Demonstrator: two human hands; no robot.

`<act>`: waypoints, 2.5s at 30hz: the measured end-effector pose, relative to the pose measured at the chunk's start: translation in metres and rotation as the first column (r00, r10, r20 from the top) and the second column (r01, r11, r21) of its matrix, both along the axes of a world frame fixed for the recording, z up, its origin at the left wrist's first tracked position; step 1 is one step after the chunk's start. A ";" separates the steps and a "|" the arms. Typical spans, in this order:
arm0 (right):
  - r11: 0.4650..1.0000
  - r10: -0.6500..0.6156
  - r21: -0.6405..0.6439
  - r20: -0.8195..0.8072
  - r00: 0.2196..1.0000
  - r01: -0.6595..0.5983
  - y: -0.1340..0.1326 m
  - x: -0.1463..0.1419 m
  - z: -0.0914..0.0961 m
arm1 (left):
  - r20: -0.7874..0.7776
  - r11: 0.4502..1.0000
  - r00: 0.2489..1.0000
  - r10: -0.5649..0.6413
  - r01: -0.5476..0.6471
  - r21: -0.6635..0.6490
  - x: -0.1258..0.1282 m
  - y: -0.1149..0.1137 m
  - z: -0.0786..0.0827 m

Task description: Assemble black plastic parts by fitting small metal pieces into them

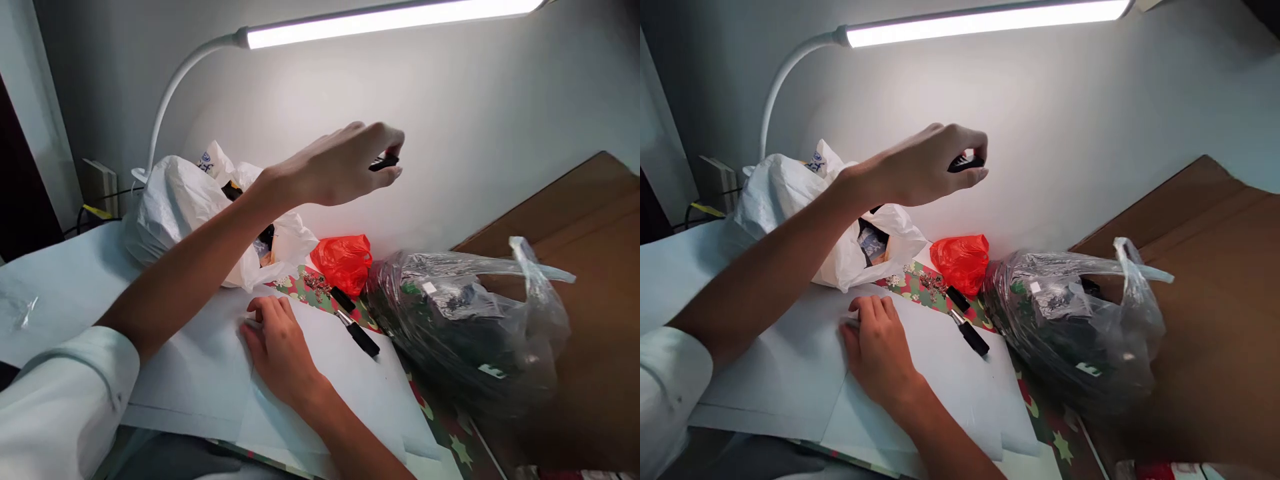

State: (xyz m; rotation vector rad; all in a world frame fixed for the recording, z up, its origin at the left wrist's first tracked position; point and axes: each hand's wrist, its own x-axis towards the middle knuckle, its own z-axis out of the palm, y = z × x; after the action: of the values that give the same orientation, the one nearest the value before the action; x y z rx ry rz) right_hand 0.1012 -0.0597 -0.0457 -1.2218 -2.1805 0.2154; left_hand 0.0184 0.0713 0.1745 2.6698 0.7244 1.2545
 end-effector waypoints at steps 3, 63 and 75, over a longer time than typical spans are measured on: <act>0.991 0.043 0.124 0.024 0.999 -0.046 0.000 -0.002 -0.005 | -0.019 1.000 1.000 -0.019 0.020 0.010 -0.003 0.001 0.001; 0.791 0.197 0.568 -0.589 0.784 0.229 0.012 0.069 0.199 | 0.114 0.944 0.946 -0.302 0.314 -0.106 -0.008 -0.057 0.008; 0.734 0.134 0.610 -0.561 0.817 0.299 0.013 0.067 0.197 | 0.100 0.938 0.940 -0.326 0.335 -0.093 -0.006 -0.054 0.008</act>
State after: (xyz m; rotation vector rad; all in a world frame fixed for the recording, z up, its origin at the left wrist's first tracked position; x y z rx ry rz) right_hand 0.1686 -0.0463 0.1512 -0.6924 -1.4372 -0.2304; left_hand 0.0122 0.0174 0.1820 2.4986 0.3029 1.1891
